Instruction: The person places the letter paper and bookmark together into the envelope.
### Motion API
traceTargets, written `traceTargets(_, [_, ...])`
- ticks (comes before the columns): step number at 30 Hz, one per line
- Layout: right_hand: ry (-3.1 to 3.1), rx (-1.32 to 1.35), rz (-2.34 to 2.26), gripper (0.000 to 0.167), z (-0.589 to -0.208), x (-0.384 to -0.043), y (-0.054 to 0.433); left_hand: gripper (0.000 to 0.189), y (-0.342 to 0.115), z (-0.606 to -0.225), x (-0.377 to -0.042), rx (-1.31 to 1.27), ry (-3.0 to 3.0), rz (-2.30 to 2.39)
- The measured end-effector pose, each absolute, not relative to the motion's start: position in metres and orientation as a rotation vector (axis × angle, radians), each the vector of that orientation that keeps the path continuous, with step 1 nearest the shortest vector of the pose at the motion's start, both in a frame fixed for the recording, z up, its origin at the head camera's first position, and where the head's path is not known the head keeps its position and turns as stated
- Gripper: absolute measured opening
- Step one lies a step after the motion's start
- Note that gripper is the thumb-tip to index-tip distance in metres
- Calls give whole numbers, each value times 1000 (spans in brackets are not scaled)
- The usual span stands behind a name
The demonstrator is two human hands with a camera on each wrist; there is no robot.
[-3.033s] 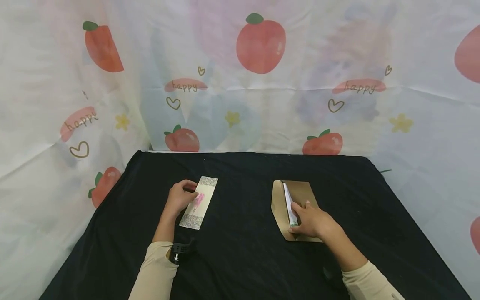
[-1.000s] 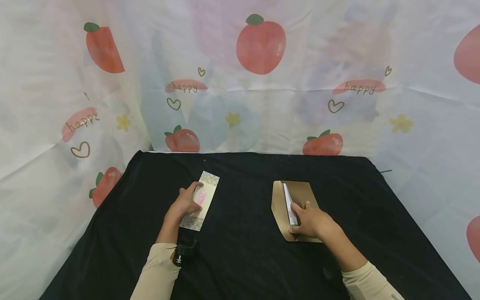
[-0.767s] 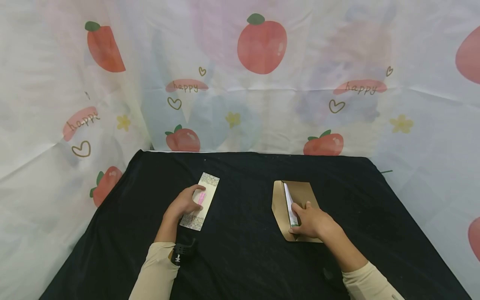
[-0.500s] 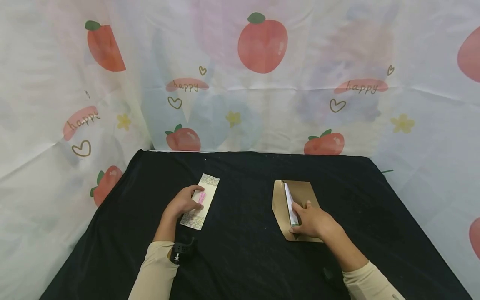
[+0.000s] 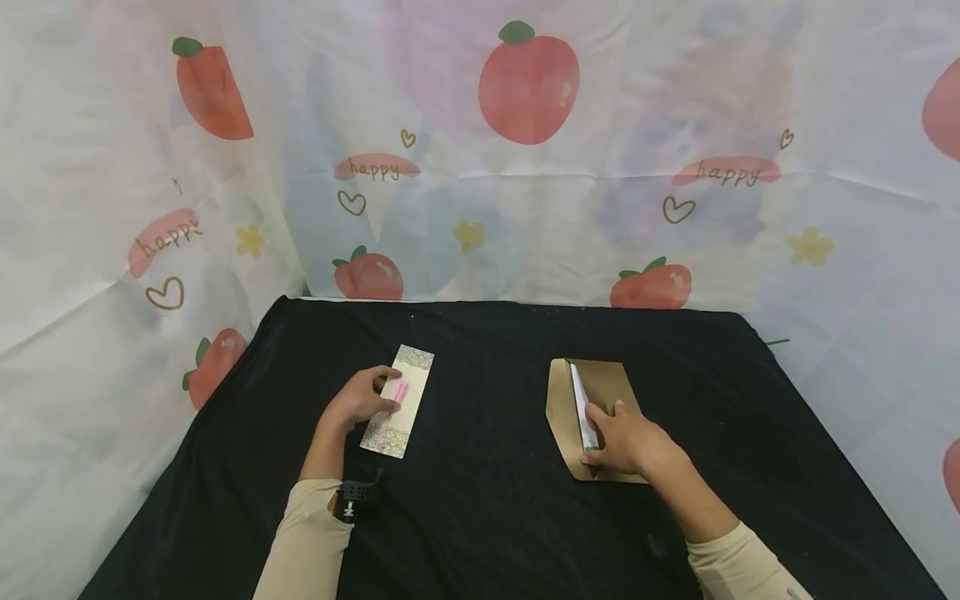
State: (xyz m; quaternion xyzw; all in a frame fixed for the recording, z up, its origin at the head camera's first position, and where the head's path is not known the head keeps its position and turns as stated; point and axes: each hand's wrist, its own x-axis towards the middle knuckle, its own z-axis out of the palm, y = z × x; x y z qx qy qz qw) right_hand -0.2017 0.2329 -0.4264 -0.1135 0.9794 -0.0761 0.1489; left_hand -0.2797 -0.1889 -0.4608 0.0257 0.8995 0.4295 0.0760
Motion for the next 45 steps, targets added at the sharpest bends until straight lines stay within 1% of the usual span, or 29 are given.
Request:
traceTargets(6, [2808, -322, -222, 64, -428, -202, 234, 56, -189, -461, -279, 62, 2693, 1317])
traceTargets(20, [2816, -347, -234, 61, -426, -203, 230, 58, -195, -459, -278, 115, 2648, 1340])
traceTargets(28, [2815, -344, -214, 62, -428, -203, 231, 59, -186, -458, -278, 61, 2669, 1410])
traceTargets(35, [2819, -357, -229, 62, -426, -203, 231, 60, -177, -457, -278, 77, 2634, 1605])
traceTargets(45, [2817, -348, -240, 56, -426, -199, 236, 62, -159, -461, -279, 78, 2617, 1644])
